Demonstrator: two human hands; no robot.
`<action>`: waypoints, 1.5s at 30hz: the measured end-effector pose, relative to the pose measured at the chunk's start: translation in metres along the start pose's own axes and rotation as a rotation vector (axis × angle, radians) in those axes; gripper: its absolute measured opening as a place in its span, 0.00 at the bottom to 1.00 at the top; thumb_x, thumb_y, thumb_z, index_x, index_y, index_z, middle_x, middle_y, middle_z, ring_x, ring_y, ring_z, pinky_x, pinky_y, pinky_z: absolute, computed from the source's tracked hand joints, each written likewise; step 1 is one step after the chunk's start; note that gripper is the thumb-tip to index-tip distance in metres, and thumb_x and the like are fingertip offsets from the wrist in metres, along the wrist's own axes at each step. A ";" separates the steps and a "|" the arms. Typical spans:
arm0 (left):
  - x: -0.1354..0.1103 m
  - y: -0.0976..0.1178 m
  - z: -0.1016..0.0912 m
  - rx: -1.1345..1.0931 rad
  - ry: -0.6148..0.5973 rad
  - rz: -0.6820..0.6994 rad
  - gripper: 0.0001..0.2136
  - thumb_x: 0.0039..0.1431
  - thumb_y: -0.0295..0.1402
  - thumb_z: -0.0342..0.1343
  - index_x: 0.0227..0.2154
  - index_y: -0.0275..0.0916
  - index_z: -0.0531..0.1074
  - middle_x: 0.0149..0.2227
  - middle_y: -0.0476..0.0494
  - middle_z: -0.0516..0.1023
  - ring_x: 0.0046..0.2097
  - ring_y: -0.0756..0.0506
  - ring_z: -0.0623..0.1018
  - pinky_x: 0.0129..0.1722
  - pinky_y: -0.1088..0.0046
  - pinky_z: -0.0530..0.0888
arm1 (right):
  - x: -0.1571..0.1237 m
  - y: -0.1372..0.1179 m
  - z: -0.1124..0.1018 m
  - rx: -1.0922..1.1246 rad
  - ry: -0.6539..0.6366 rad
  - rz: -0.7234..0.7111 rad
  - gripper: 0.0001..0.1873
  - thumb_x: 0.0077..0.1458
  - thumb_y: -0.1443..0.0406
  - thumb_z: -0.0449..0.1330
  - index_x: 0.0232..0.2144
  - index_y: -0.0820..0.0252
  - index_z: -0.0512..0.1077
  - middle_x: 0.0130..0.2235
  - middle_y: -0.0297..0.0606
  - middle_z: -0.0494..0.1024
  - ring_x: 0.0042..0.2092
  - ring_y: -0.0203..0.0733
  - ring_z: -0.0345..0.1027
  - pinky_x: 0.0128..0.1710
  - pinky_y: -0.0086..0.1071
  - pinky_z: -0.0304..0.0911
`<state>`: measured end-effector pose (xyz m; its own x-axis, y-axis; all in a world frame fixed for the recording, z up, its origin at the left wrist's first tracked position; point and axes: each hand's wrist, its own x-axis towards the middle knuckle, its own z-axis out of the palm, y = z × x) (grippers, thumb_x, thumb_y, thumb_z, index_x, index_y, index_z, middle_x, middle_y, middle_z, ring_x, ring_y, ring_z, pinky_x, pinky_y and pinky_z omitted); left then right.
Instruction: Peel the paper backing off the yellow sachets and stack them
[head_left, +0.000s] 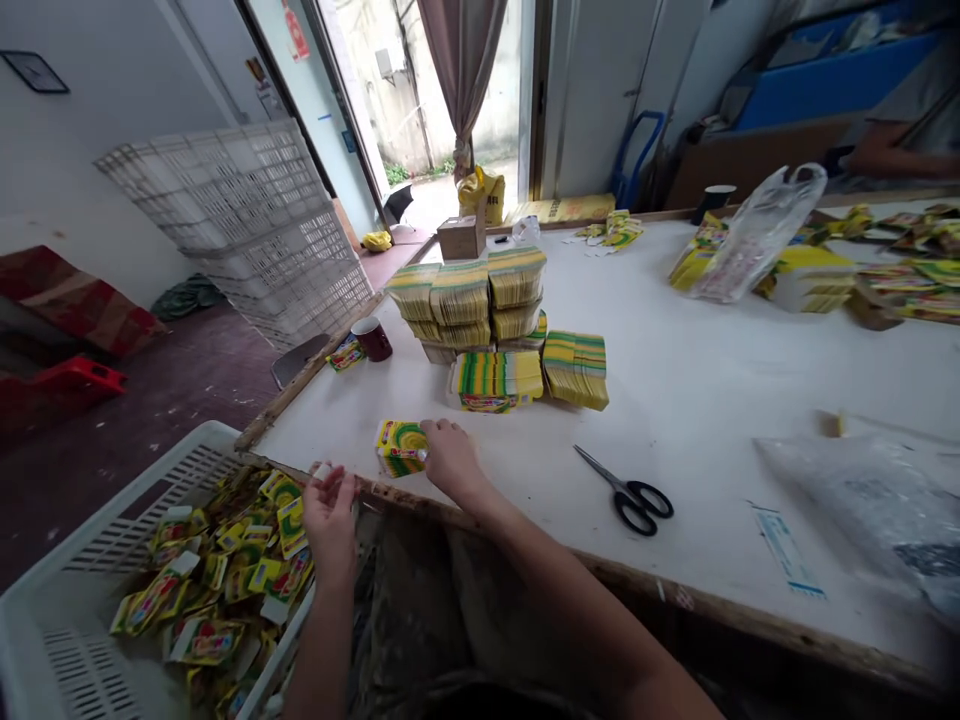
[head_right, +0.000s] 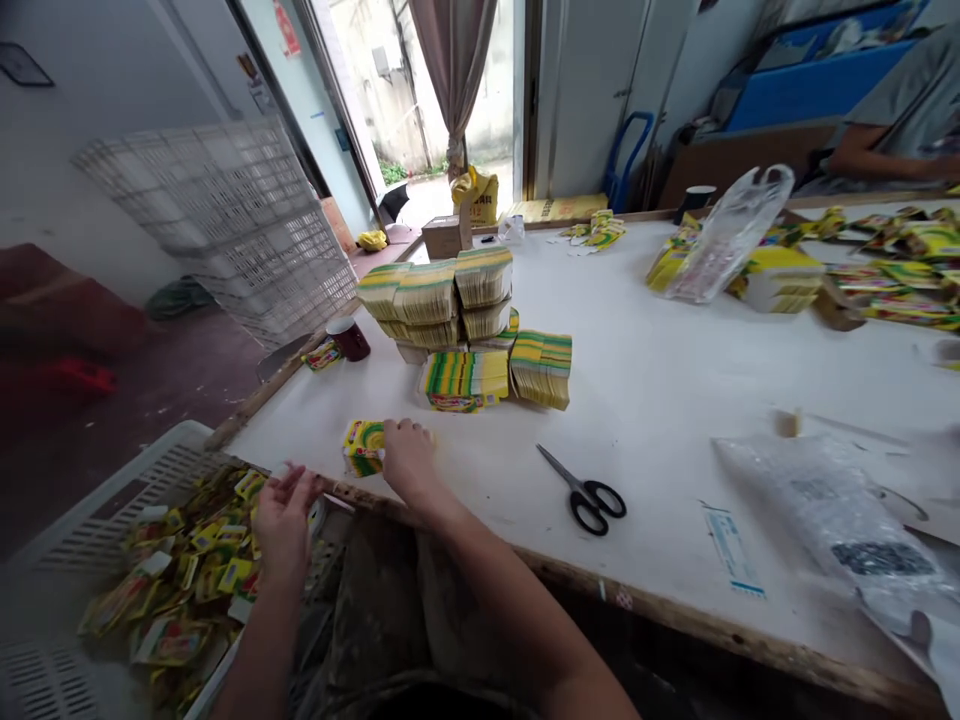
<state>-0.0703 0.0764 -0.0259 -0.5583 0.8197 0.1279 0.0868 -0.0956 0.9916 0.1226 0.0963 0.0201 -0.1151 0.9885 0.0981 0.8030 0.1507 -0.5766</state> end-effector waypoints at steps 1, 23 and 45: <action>-0.011 -0.001 -0.003 -0.042 0.010 -0.023 0.22 0.45 0.40 0.63 0.44 0.40 0.68 0.44 0.43 0.74 0.39 0.48 0.76 0.36 0.72 0.75 | 0.004 -0.004 0.007 -0.031 0.002 0.022 0.13 0.57 0.68 0.59 0.45 0.65 0.70 0.44 0.51 0.75 0.47 0.50 0.68 0.46 0.41 0.62; -0.081 0.048 0.042 -0.706 -0.181 -0.291 0.30 0.41 0.62 0.57 0.37 0.41 0.75 0.37 0.43 0.78 0.42 0.41 0.77 0.40 0.65 0.76 | -0.075 -0.002 0.006 0.832 -0.066 -0.149 0.24 0.44 0.75 0.56 0.44 0.54 0.58 0.34 0.29 0.69 0.30 0.32 0.65 0.29 0.24 0.63; -0.104 0.037 0.038 -0.613 -0.207 -0.482 0.18 0.33 0.47 0.71 0.30 0.47 0.79 0.31 0.47 0.81 0.34 0.44 0.80 0.36 0.69 0.78 | -0.097 -0.004 -0.012 1.512 -0.081 0.071 0.18 0.51 0.51 0.64 0.36 0.57 0.69 0.33 0.34 0.76 0.35 0.40 0.70 0.37 0.32 0.62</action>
<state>0.0220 0.0094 -0.0029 -0.2496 0.9321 -0.2625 -0.6265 0.0513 0.7777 0.1377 -0.0001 0.0224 -0.1748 0.9844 0.0207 -0.5238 -0.0751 -0.8485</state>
